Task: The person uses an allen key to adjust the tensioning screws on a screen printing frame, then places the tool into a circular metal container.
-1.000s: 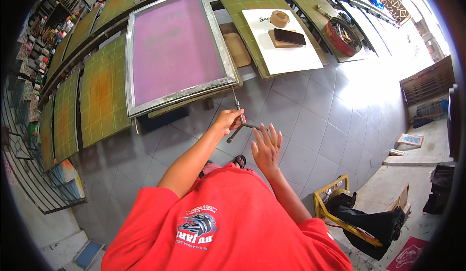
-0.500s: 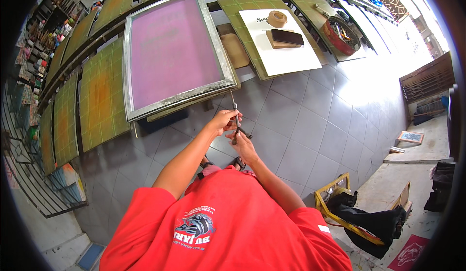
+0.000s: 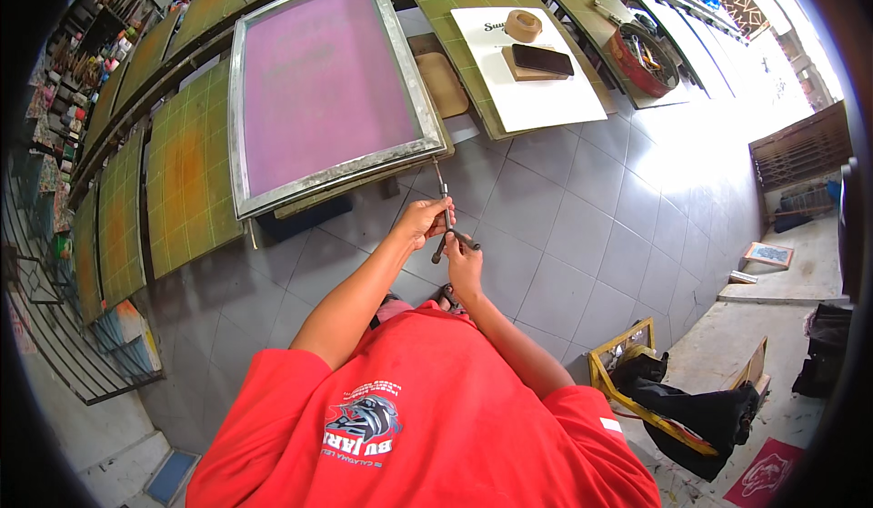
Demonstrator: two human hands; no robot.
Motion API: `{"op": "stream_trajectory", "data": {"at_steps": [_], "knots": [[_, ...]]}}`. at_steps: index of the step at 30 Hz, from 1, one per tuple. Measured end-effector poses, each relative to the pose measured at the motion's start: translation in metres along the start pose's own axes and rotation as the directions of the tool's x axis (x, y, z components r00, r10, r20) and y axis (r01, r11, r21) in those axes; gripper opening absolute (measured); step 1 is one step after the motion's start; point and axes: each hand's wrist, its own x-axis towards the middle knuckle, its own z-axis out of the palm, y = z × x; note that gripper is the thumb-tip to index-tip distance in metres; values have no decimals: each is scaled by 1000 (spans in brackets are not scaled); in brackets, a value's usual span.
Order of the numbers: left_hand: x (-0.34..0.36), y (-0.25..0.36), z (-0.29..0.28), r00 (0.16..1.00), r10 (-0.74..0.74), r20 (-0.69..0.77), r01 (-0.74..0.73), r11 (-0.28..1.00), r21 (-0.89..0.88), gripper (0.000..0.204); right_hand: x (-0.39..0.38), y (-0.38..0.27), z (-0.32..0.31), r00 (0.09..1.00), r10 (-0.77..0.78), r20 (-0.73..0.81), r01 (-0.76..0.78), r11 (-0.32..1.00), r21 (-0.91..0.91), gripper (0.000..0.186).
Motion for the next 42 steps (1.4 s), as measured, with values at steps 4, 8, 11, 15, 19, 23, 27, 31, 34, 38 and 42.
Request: {"op": "stream_trajectory", "data": {"at_steps": [4,8,11,15,19,23,27,31,34,38,42], "knots": [[1,0,0,1000,-10,-23,11,999,35,20,1,-13,5,993,115,-2,-111,964,242,36],[0,11,8,998,-62,24,62,998,11,20,15,-21,0,870,393,299,-463,438,771,37],[-4,12,14,998,-36,55,39,998,-56,22,26,-7,-13,761,279,586,-614,17,789,37],[2,1,9,999,38,-8,-39,999,-35,22,18,-2,-21,761,383,524,-641,314,701,37],[1,1,10,996,53,-71,-50,998,49,20,-17,-16,-13,898,-337,-284,245,917,-314,41],[2,-2,14,990,70,-122,-68,998,16,18,1,-17,-16,999,-37,-20,32,979,-201,39],[1,3,17,986,55,-156,-40,995,94,20,20,-7,-6,861,456,223,-477,576,664,30],[-1,9,15,999,-30,13,29,998,49,25,25,-7,-9,707,507,494,-636,150,757,26],[1,6,12,997,-23,68,23,1000,-3,26,23,8,-24,677,454,580,-720,242,651,25],[4,2,14,1000,-18,13,18,1000,18,24,-14,-5,-15,932,-332,-147,261,893,-367,28],[6,-1,15,1000,-2,6,2,1000,-4,24,-7,-20,-20,936,-347,-63,300,876,-377,35]]}}
